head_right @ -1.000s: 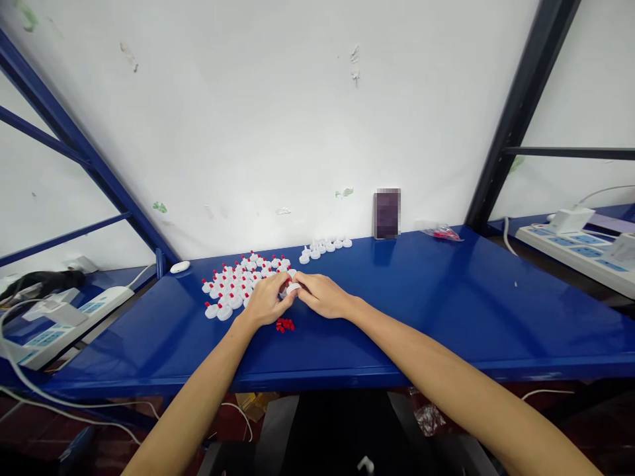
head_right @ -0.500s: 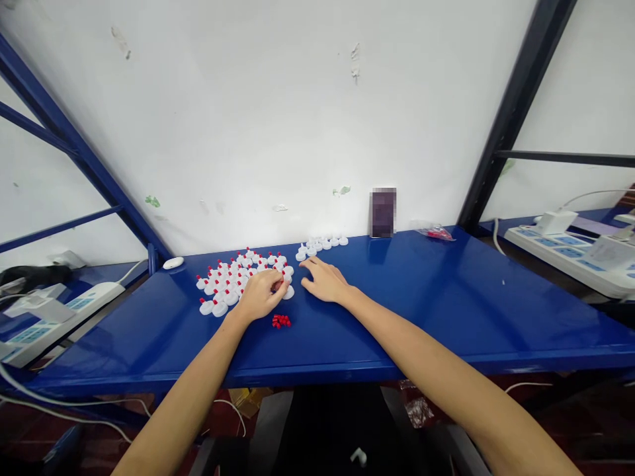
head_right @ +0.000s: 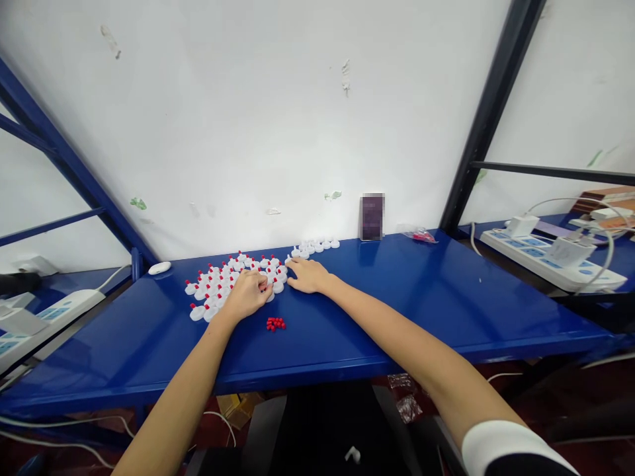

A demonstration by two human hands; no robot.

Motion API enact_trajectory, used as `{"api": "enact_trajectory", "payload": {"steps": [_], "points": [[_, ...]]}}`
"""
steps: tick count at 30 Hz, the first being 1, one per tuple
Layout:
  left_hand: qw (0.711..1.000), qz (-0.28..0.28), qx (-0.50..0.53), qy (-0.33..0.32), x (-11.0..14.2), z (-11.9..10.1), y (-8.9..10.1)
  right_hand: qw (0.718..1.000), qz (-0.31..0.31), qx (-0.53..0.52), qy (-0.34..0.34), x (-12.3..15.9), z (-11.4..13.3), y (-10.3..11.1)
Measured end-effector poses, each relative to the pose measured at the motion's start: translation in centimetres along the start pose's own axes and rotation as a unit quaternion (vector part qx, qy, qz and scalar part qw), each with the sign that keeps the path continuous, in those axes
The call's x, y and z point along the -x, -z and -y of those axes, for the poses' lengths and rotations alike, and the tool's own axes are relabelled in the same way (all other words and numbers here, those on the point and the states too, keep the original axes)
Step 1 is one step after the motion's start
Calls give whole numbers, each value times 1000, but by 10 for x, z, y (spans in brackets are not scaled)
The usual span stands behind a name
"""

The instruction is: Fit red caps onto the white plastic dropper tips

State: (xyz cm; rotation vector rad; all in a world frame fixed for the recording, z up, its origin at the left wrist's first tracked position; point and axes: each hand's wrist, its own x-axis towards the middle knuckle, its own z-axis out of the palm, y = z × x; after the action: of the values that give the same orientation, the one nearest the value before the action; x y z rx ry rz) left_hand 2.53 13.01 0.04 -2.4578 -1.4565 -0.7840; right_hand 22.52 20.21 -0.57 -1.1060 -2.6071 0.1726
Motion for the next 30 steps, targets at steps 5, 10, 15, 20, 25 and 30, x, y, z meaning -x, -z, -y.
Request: {"api": "enact_trajectory", "payload": {"steps": [5, 10, 15, 20, 25, 30], "points": [[998, -41, 35, 29, -1, -4, 1, 998, -54, -12, 37, 27, -8, 4], [991, -45, 106, 62, 0, -18, 5, 993, -106, -54, 24, 42, -15, 7], [979, -18, 178, 93, 0, -27, 10, 986, -118, -114, -13, 43, -21, 8], [926, 111, 346, 97, -3, -30, 20, 991, -97, -57, -74, 46, -20, 8], [869, 174, 451, 107, -1, -31, 38, 995, -60, -24, -82, 48, -17, 8], [870, 127, 459, 127, 1, -27, 44, 995, -53, -24, -75, 49, -17, 9]]}}
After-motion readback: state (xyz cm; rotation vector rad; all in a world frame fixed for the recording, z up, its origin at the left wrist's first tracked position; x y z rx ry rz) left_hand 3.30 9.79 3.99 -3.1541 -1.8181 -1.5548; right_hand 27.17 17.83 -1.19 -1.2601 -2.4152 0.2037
